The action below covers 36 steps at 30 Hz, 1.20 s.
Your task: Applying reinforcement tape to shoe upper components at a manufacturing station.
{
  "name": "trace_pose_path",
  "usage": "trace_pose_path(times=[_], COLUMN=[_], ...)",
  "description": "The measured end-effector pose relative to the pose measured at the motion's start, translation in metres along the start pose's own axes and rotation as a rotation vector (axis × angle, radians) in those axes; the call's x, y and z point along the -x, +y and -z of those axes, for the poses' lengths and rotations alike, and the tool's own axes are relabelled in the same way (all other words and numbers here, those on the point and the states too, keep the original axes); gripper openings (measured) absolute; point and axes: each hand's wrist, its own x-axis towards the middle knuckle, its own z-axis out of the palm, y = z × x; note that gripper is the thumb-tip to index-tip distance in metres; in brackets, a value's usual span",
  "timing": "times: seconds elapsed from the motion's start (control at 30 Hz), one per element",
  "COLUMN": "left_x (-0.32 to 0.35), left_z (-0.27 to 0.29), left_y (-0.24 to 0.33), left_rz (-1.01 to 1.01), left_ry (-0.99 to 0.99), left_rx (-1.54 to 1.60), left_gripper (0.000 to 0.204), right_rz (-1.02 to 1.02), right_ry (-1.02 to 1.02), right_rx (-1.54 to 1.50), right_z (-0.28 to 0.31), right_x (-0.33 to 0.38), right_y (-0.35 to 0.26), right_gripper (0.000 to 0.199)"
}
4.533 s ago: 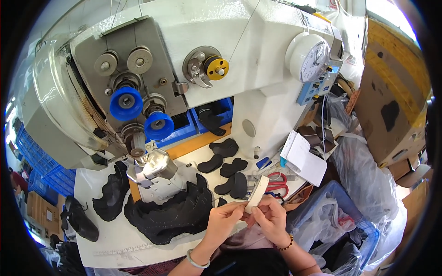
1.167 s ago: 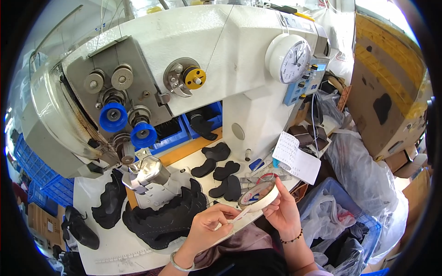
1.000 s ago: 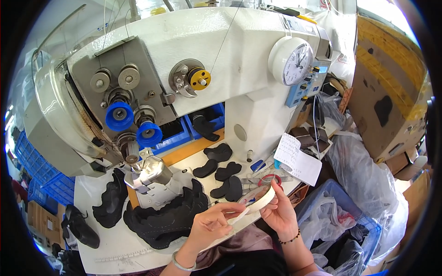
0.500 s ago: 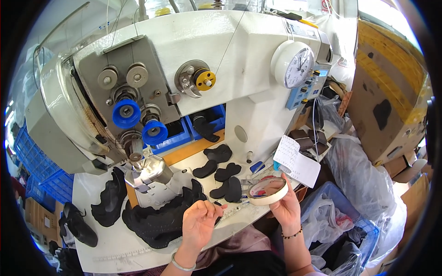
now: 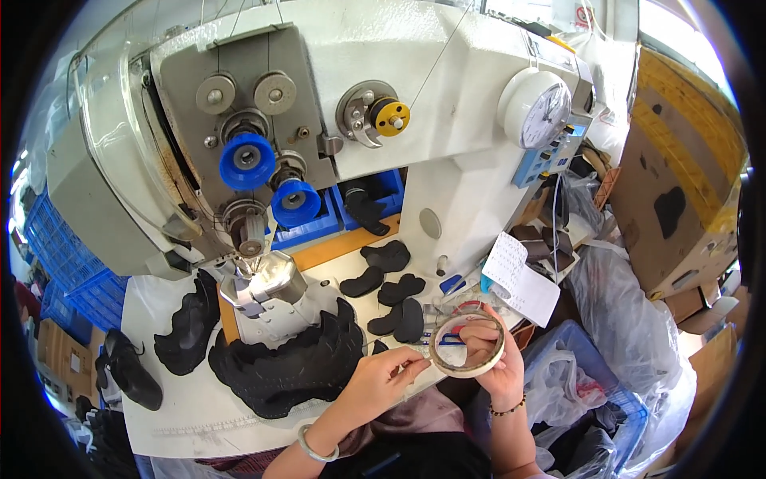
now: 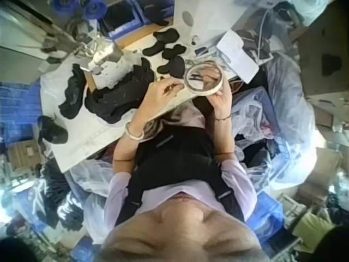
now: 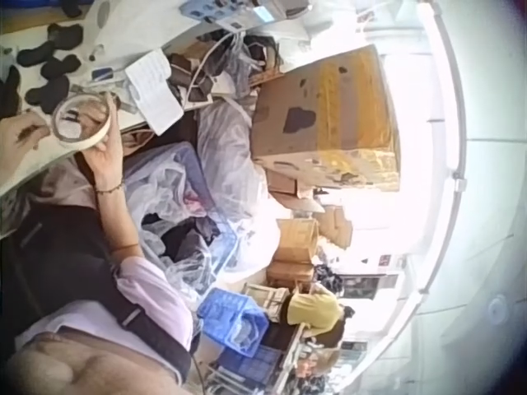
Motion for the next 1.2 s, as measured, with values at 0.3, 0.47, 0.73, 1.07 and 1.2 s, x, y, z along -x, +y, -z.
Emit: trace_pose_path(times=[0.3, 0.47, 0.73, 1.07, 1.2], left_x=[0.005, 0.002, 0.003, 0.007, 0.01], left_z=[0.011, 0.017, 0.032, 0.012, 0.008], left_y=[0.011, 0.011, 0.013, 0.006, 0.01], left_rz=[-0.141, -0.117, 0.08, 0.037, 0.183], left_ry=[0.09, 0.14, -0.167, -0.228, -0.081], left_rx=[-0.177, -0.214, -0.012, 0.47, 0.584], left_gripper=[0.014, 0.013, 0.019, 0.021, 0.023], right_rz=[-0.203, -0.309, -0.395, 0.406, 1.163], right_ry=[0.067, 0.066, -0.016, 0.437, 0.091], right_rx=[0.428, 0.301, 0.19, 1.615, 2.306], right_z=[0.011, 0.026, 0.043, 0.034, 0.017], right_x=[0.002, 0.0, -0.003, -0.011, 0.008], right_y=[-0.017, -0.022, -0.029, 0.003, 0.026], right_gripper=[0.047, 0.049, 0.056, 0.032, 0.01])
